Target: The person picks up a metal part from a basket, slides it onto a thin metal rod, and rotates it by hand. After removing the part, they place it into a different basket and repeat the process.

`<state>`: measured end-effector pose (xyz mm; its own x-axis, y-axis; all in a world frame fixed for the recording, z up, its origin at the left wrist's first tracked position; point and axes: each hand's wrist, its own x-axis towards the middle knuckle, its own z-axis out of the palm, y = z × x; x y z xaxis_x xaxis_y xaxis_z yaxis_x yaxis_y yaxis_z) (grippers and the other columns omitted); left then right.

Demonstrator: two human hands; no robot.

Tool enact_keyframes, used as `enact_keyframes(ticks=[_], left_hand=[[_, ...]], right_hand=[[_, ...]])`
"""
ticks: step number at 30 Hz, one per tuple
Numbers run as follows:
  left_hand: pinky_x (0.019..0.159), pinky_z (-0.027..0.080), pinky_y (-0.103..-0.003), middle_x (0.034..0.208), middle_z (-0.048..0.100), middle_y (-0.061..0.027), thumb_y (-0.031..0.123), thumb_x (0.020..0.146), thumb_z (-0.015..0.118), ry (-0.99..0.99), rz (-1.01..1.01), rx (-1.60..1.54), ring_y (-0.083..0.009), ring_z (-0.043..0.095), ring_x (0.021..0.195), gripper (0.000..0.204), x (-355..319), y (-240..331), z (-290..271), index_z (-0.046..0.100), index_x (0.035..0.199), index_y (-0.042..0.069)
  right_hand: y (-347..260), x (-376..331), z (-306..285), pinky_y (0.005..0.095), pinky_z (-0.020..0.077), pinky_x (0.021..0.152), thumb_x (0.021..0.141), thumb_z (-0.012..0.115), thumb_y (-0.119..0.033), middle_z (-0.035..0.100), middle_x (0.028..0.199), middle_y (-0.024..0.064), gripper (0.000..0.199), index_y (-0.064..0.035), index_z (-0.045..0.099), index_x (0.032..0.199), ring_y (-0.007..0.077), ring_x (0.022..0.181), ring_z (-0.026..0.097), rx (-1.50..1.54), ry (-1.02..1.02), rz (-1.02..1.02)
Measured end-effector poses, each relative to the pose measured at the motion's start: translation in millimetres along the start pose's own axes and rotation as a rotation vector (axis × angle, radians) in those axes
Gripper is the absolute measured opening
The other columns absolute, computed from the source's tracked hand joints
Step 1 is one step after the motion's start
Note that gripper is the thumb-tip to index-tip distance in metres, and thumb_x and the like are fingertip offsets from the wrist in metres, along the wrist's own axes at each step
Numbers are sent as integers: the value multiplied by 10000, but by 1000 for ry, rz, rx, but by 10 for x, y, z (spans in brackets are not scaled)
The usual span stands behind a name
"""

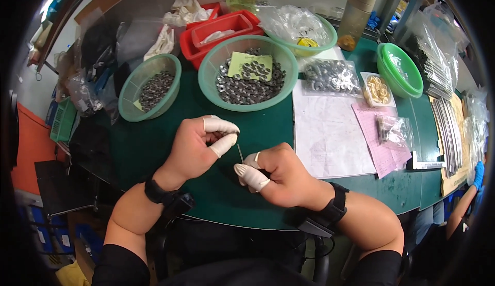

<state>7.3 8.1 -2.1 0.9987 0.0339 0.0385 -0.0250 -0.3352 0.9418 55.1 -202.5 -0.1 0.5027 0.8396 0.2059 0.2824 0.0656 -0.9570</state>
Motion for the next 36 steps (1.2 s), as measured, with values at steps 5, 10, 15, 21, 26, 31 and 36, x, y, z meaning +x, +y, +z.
enact_keyframes(ticks=[5,10,15,21,26,31,36], left_hand=[[760,517,-237,951,709,-53,10,886,685,336,138,-40,-95,645,824,172,96,164,-413,707,1055,-14],[732,496,-239,922,693,-36,30,885,689,547,273,164,-86,615,795,179,229,136,-1144,713,1058,-13],[747,521,-302,976,712,-83,65,859,708,495,298,440,-196,669,784,189,355,175,-930,728,1044,34],[772,532,-406,934,705,-185,190,791,756,-112,256,978,-339,682,823,258,1004,576,-266,728,998,39],[724,525,-436,818,688,-210,229,735,765,-396,273,1165,-363,679,792,261,1362,406,-158,725,888,21],[659,513,-395,746,672,-190,80,701,712,-410,231,973,-286,655,678,157,1398,280,-253,705,838,4],[610,496,-316,734,668,-136,-29,770,672,-250,356,782,-201,633,632,120,1273,424,-246,693,888,-19]], right_hand=[[-7,-16,23,280,439,510,999,550,-136,627,593,62,308,-4,651,740,140,524,575,33,50,29],[19,-13,24,278,444,515,998,577,-177,629,593,68,337,1,655,722,133,521,574,38,65,26],[71,-6,14,282,448,511,996,593,-201,629,593,73,366,4,653,700,132,518,582,-27,39,-21],[93,-46,-14,291,454,506,996,597,-210,631,596,78,372,6,653,698,140,516,597,-19,48,-5],[153,-36,54,303,468,516,997,596,-236,633,600,92,392,11,645,696,156,518,615,-42,80,-92],[96,12,55,339,456,511,1002,574,-265,604,564,105,434,0,605,659,205,498,604,-53,87,-73],[121,-26,19,358,455,517,987,574,-249,593,543,105,424,-7,596,639,240,497,595,2,96,-56]])
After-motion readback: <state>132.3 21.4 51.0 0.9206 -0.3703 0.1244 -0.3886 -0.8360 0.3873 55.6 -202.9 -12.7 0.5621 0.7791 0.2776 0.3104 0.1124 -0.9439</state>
